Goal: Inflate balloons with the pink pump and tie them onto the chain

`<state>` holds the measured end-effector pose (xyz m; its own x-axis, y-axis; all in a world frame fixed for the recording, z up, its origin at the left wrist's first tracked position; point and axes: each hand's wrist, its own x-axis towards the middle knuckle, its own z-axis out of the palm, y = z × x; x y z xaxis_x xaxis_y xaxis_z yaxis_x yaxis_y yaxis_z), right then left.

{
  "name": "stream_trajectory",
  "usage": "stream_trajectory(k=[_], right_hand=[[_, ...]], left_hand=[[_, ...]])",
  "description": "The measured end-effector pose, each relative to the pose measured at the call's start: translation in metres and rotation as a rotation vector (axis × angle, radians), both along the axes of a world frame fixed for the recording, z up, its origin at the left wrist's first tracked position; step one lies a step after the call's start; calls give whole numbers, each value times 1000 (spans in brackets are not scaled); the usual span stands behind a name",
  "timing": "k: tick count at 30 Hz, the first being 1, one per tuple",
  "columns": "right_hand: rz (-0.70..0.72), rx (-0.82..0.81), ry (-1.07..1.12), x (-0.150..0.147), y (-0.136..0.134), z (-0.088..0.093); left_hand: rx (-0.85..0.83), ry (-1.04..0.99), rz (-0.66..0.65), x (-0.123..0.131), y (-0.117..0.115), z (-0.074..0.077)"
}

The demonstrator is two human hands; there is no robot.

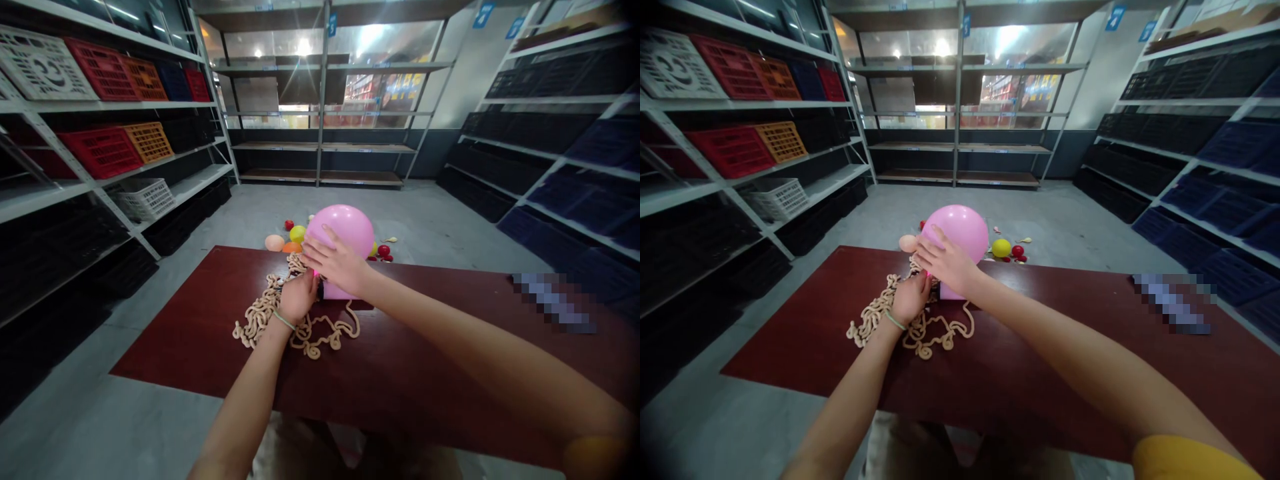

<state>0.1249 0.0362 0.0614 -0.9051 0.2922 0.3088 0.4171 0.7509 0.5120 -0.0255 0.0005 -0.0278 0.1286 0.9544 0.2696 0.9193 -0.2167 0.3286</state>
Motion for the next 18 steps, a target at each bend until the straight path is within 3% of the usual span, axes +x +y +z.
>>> stream_trajectory(k=[5,10,14,18], right_hand=[[-47,-28,48,18,13,-9],[-82,-62,116,41,21,-13],[-119,18,112,52,18,-16],[-99,40,118,54,9,-16]], left_hand=[[28,-172,-49,1,1,-3],[21,-682,-137,4,3,-6],[-103,-1097,-92,6,6,-7],[-252,-1221,-86,4,7,-3]])
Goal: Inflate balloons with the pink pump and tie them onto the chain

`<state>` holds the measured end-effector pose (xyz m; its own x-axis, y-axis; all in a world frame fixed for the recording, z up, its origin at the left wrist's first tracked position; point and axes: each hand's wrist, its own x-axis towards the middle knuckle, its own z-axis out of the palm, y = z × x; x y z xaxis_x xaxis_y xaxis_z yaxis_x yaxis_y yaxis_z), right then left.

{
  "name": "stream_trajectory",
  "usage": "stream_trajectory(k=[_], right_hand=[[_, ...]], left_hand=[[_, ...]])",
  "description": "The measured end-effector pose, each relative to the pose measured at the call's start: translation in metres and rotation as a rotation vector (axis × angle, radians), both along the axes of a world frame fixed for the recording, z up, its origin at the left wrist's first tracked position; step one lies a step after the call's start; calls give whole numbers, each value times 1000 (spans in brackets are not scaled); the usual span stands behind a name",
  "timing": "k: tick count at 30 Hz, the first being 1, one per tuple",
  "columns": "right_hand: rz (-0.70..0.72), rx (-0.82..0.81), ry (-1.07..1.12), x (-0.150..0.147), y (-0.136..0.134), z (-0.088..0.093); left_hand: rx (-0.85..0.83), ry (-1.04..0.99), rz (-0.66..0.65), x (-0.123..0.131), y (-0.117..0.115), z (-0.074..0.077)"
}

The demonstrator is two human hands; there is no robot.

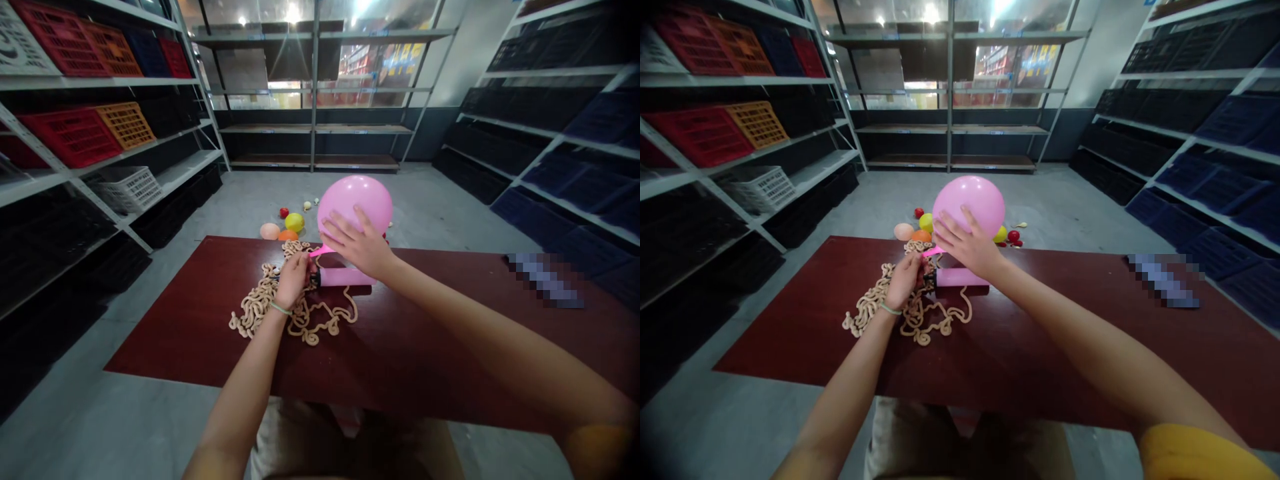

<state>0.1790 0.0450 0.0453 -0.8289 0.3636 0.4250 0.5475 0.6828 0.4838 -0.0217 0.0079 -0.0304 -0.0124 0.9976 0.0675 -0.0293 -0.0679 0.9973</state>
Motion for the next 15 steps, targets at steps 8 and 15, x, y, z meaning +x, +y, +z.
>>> stream_trajectory(k=[8,15], right_hand=[[38,-56,10,2,-20,-6],[15,-204,21,41,-47,-29]], left_hand=[[-36,-72,-86,3,-1,-2],[-28,-27,5,8,-2,-4]])
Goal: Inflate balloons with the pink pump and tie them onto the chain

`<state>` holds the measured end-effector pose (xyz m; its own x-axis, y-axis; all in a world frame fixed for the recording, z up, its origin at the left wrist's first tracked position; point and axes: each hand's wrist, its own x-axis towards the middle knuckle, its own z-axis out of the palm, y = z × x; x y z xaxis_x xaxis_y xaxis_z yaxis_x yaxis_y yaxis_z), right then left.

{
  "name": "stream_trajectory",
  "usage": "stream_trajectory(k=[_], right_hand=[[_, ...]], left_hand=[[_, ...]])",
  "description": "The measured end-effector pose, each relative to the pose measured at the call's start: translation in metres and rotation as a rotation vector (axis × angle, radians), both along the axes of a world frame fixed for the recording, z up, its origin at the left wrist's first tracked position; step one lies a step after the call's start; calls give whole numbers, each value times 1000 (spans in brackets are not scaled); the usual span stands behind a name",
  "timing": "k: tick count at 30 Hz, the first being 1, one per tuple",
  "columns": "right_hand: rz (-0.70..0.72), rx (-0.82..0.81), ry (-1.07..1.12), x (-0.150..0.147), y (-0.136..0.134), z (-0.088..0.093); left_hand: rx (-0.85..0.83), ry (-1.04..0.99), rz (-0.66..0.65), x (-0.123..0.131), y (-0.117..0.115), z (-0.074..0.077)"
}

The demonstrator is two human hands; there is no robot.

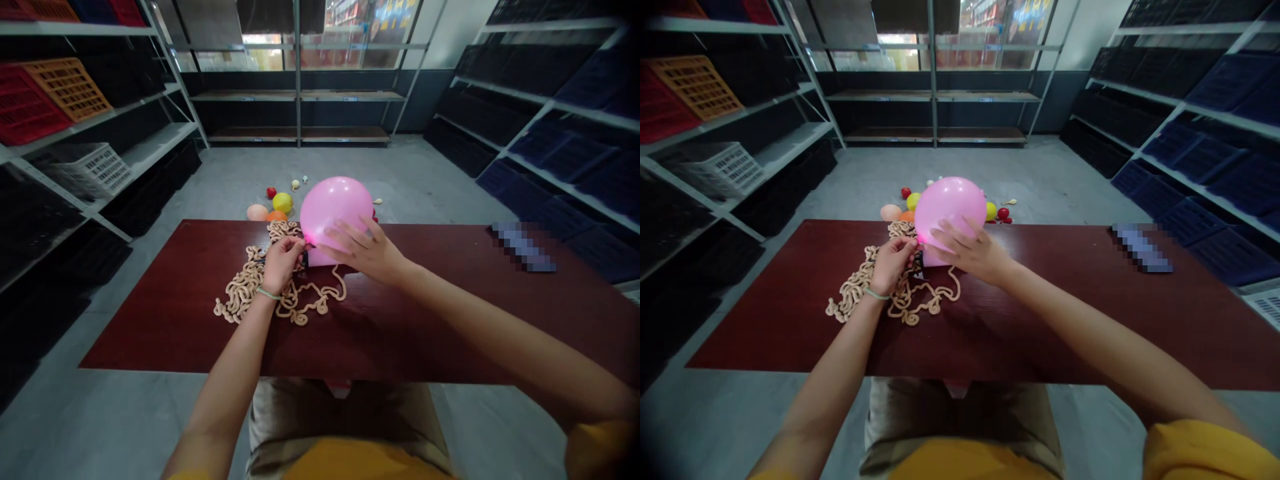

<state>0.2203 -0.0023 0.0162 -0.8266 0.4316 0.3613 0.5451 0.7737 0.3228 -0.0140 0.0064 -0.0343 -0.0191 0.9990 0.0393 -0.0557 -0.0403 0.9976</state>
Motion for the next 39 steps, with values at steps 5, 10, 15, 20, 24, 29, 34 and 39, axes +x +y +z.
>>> stream_trajectory(k=[5,10,15,20,24,29,34,39], right_hand=[[-86,-83,-9,18,-11,-41],[36,-104,-25,9,-9,-58],[76,-113,-37,0,-7,-60],[7,-593,326,-5,-14,-33],[-22,-1078,722,-5,-16,-3],[-72,-1316,824,-7,-11,28],[-125,-1320,838,-11,-4,64],[-131,-1191,728,-14,13,101]], left_hand=[[21,37,64,1,0,1],[13,23,48,1,0,-1],[39,3,60,1,1,-5],[60,37,53,1,2,-9],[59,59,63,2,2,-9],[39,68,53,2,3,-11],[48,62,36,1,4,-13],[46,47,42,2,5,-12]])
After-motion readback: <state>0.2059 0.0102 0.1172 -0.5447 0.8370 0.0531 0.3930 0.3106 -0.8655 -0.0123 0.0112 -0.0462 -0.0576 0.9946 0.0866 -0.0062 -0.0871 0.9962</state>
